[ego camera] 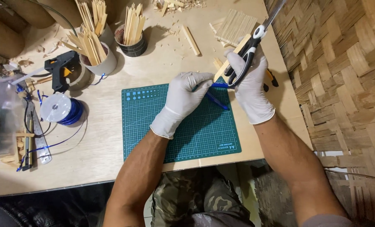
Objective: The person is using scissors to trim and shape thin wooden sticks into petal shapes on a cutting mat.
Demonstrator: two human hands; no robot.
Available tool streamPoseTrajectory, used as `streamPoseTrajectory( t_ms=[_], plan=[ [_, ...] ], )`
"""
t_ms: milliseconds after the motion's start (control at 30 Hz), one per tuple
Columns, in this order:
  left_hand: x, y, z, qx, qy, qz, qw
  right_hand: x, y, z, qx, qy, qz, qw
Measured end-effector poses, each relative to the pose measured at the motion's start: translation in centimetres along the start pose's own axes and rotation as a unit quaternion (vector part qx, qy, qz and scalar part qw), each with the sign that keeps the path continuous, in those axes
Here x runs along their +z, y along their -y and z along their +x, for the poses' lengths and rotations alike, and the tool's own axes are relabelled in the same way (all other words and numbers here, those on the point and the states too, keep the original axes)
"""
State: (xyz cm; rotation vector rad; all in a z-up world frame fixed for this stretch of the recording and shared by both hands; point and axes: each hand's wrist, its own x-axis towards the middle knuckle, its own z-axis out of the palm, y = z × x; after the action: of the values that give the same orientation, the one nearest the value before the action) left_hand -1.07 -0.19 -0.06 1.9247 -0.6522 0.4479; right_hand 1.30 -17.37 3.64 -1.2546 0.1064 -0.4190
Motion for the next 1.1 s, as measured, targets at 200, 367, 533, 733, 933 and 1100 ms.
streamPoseTrajectory(
  t_ms=[200, 367, 533, 733, 933, 1100],
  plan=[
    [0.7, 0.6, -0.1, -0.135, -0.058, -0.098, 0.984, 0.3, -1.5, 0.0, -0.036, -0.004, 0.024, 0.999],
    [1.1, 0.6, 0.3, -0.261, -0.048, -0.200, 0.943, 0.8, -0.9, -0.6, -0.071, -0.018, 0.010, 0.997],
    [1.1, -0.4, 0.6, -0.296, -0.043, -0.276, 0.914, 0.3, -1.6, -0.1, -0.101, -0.038, -0.005, 0.994],
    [1.8, -1.1, 0.2, -0.297, -0.067, -0.293, 0.906, 1.3, -0.8, -1.1, -0.105, -0.042, 0.005, 0.994],
    [0.9, 0.5, 0.5, -0.297, -0.099, -0.274, 0.909, 1.5, 0.6, -1.8, -0.049, -0.036, 0.052, 0.997],
    [-0.4, 1.8, 1.0, -0.294, -0.097, -0.233, 0.922, -0.1, -0.5, -0.2, 0.002, -0.009, 0.069, 0.998]
  ],
)
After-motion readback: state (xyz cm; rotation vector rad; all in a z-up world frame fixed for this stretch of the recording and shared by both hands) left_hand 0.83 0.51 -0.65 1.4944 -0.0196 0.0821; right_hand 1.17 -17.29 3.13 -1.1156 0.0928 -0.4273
